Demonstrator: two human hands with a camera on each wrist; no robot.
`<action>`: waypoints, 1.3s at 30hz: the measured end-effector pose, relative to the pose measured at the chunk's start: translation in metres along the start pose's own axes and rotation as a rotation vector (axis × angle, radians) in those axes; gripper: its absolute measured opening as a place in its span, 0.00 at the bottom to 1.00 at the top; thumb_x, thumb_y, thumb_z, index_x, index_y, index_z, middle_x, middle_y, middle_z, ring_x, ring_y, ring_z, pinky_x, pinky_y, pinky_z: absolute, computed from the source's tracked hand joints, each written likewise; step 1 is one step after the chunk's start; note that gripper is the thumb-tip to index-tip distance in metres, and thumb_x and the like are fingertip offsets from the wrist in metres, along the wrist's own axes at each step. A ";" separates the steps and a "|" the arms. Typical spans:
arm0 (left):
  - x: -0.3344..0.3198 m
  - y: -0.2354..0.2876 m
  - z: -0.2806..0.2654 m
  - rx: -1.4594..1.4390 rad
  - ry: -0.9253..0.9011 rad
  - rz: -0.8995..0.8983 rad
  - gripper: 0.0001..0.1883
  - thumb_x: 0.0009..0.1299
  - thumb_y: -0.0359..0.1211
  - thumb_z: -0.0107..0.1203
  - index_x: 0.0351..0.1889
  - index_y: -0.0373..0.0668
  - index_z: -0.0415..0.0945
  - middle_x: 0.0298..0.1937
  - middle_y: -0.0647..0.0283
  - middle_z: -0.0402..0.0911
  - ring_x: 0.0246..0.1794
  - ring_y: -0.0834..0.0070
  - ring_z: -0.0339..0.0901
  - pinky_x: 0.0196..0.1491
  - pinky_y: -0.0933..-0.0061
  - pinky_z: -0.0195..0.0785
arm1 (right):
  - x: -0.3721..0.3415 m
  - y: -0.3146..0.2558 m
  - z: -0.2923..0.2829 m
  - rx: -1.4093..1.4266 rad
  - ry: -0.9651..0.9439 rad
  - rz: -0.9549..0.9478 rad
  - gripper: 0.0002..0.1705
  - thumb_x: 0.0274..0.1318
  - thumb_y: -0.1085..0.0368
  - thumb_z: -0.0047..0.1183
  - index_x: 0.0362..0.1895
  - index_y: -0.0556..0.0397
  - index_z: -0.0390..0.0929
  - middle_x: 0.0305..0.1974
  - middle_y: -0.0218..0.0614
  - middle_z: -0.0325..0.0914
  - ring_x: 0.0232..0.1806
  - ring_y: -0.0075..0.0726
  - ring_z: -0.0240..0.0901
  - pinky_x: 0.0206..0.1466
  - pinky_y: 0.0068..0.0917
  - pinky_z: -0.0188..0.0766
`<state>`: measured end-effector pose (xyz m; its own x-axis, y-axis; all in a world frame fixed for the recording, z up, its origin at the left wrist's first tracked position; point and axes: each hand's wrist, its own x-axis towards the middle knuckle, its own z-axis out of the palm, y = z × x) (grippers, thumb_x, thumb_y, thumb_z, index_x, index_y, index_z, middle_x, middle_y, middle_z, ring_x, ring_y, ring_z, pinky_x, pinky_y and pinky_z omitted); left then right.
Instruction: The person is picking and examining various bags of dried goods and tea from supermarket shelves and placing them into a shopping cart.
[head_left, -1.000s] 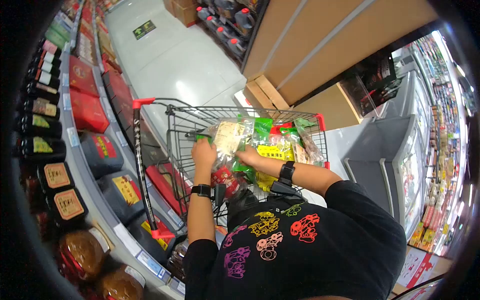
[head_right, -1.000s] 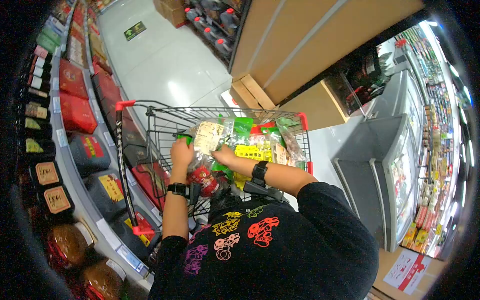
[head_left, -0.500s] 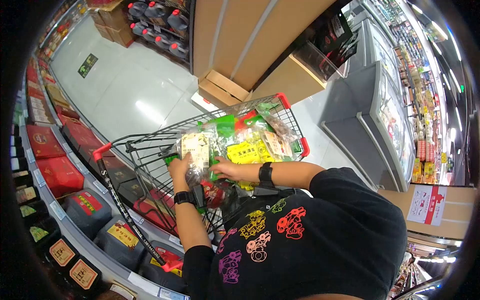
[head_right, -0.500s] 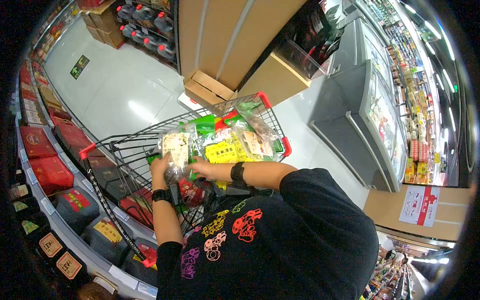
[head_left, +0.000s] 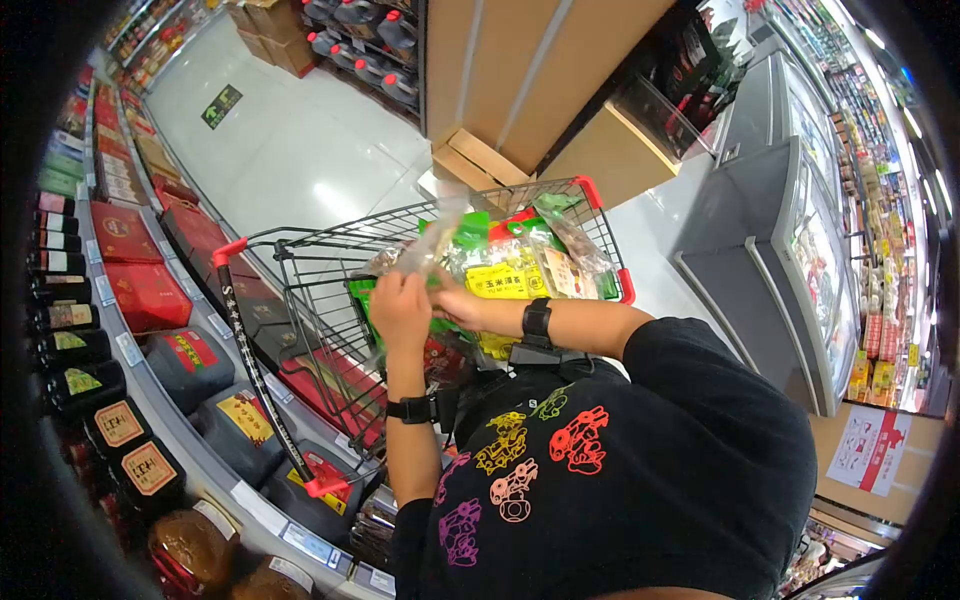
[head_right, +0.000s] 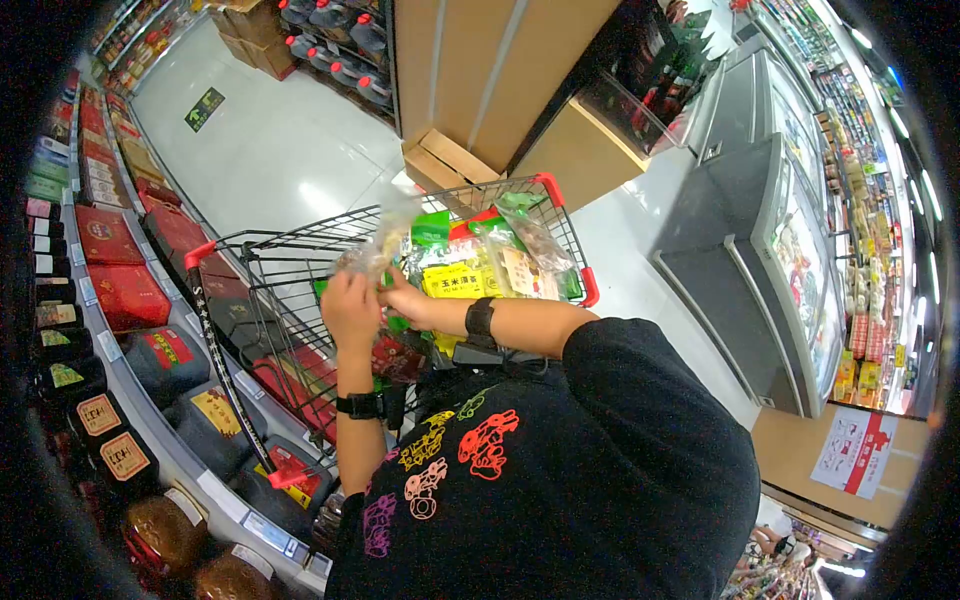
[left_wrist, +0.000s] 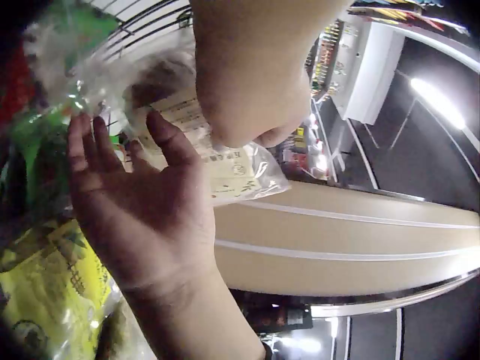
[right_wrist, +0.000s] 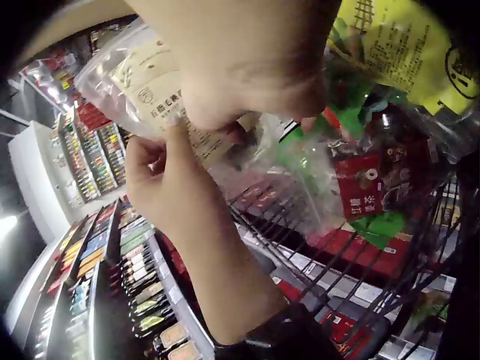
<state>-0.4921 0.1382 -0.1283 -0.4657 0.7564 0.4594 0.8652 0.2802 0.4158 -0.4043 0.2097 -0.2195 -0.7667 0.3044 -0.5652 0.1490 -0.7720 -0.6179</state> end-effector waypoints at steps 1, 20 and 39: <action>0.000 0.005 -0.008 0.038 0.061 0.009 0.06 0.51 0.31 0.53 0.19 0.44 0.67 0.25 0.63 0.66 0.27 0.64 0.67 0.28 0.64 0.58 | -0.007 -0.009 0.006 0.012 -0.043 -0.090 0.41 0.42 0.73 0.45 0.61 0.42 0.40 0.50 0.39 0.59 0.45 0.33 0.63 0.45 0.31 0.64; -0.046 0.179 0.019 -0.220 0.210 -0.447 0.10 0.52 0.26 0.56 0.17 0.36 0.64 0.20 0.61 0.63 0.22 0.68 0.62 0.27 0.71 0.55 | -0.166 -0.095 -0.224 -1.675 0.604 -0.707 0.29 0.35 0.50 0.58 0.43 0.52 0.69 0.41 0.43 0.68 0.47 0.47 0.62 0.48 0.39 0.61; -0.174 0.260 0.066 -0.053 0.335 -0.930 0.12 0.53 0.27 0.57 0.14 0.36 0.64 0.17 0.63 0.62 0.18 0.74 0.59 0.23 0.75 0.54 | -0.191 -0.118 -0.237 -1.340 0.431 -1.275 0.14 0.37 0.71 0.49 0.34 0.50 0.76 0.30 0.32 0.76 0.33 0.40 0.70 0.37 0.34 0.65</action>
<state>-0.1733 0.1182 -0.1516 -0.9911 0.0396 0.1272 0.1226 0.6451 0.7542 -0.1268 0.3748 -0.1684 -0.6405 0.5266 0.5589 0.1799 0.8105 -0.5575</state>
